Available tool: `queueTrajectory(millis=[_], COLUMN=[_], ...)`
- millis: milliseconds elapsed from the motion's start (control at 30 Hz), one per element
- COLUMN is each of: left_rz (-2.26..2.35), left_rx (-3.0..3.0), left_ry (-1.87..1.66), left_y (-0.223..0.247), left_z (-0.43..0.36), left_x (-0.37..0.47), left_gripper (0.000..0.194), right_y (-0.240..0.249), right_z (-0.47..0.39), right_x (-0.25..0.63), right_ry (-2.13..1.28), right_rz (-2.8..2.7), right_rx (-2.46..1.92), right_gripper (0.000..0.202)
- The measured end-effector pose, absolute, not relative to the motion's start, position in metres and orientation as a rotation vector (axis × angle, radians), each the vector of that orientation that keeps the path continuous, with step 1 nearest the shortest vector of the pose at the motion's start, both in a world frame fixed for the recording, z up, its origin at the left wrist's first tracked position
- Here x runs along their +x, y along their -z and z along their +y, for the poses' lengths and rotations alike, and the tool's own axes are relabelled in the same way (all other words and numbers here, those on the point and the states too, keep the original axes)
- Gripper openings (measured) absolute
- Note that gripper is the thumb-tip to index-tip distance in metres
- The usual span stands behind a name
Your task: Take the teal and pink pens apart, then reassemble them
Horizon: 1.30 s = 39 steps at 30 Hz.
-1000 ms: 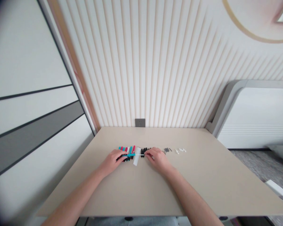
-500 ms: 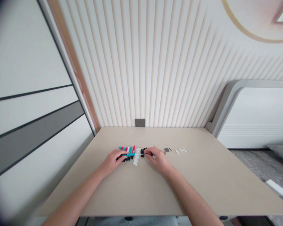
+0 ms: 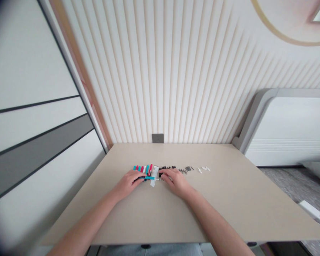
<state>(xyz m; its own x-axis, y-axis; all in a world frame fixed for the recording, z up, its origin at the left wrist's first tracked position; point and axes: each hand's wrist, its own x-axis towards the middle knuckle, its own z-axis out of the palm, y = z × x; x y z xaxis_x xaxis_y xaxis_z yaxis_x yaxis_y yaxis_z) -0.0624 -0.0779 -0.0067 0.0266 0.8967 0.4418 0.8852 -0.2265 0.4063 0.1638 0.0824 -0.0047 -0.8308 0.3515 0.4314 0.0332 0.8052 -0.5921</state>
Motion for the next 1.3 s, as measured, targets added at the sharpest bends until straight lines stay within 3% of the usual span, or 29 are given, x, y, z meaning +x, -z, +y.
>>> queueTrajectory(millis=[367, 733, 1033, 1300], left_rz=[2.15, 2.144, 2.146, 2.179], left_rx=[2.096, 2.094, 2.09, 2.081], left_ry=[-1.164, -1.159, -1.14, -1.138], left_y=[0.009, 0.01, 0.008, 0.008], left_z=[-0.078, -0.076, -0.077, -0.077], left_x=[-0.073, -0.071, -0.071, -0.071], left_gripper=[0.022, 0.022, 0.022, 0.023], right_y=[0.013, 0.012, 0.015, 0.018], right_z=[0.095, 0.088, 0.093, 0.114], right_x=[0.166, 0.16, 0.16, 0.169], right_ry=[-0.254, -0.138, -0.269, -0.837], right_rz=[-2.537, -2.547, -2.455, -2.058], right_rx=[-0.517, -0.503, -0.537, -0.724], right_gripper=[0.022, 0.013, 0.02, 0.034])
